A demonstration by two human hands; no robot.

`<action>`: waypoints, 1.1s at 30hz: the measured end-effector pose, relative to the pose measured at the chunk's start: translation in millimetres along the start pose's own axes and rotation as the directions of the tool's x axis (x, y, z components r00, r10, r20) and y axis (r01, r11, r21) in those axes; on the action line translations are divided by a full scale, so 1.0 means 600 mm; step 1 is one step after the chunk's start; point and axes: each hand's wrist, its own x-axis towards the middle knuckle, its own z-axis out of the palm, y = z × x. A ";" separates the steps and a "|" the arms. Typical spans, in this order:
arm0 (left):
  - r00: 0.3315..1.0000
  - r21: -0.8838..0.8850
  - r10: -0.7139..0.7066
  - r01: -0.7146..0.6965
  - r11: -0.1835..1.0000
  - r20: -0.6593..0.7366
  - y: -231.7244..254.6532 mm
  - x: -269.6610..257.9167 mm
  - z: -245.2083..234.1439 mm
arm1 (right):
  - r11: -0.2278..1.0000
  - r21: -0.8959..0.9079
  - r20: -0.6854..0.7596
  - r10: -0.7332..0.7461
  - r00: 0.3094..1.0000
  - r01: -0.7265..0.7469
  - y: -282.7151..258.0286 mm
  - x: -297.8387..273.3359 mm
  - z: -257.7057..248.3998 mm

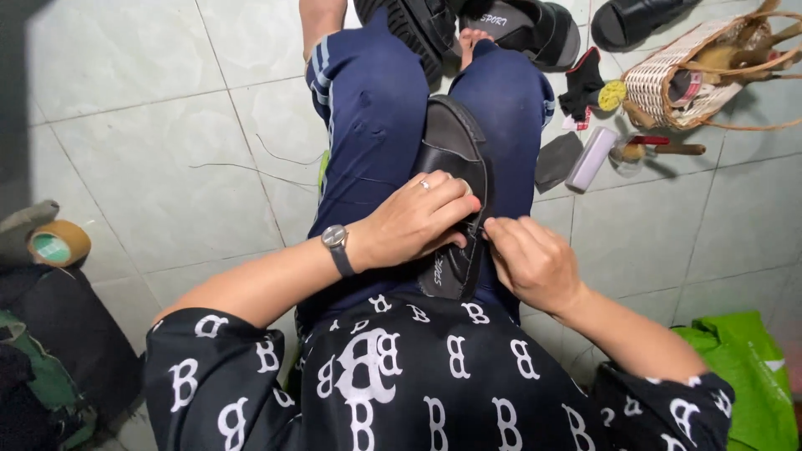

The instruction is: Hand-stitching the upper strap of a black sandal to the sole using a needle and thread.

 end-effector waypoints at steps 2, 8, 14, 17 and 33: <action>1.000 0.030 0.024 -0.024 0.999 0.012 -0.004 0.000 -0.001 | 0.997 0.074 -0.045 0.016 0.999 -0.012 -0.003 0.012 0.008; 0.962 0.258 0.265 -0.240 0.936 -0.068 0.022 0.021 -0.040 | 0.987 0.160 -0.005 0.015 1.000 -0.014 -0.014 0.032 -0.026; 0.981 0.432 0.161 -0.193 0.881 0.110 0.055 0.028 -0.047 | 0.990 0.079 0.127 0.103 0.987 -0.113 -0.017 0.011 -0.027; 0.984 0.212 -0.069 0.033 0.977 0.163 0.058 0.011 -0.054 | 0.977 0.177 0.074 0.110 0.991 -0.122 -0.013 0.007 -0.022; 0.966 0.418 0.101 -0.196 0.887 0.239 0.085 0.052 -0.055 | 0.956 0.274 0.000 0.110 0.994 -0.106 -0.014 0.017 -0.023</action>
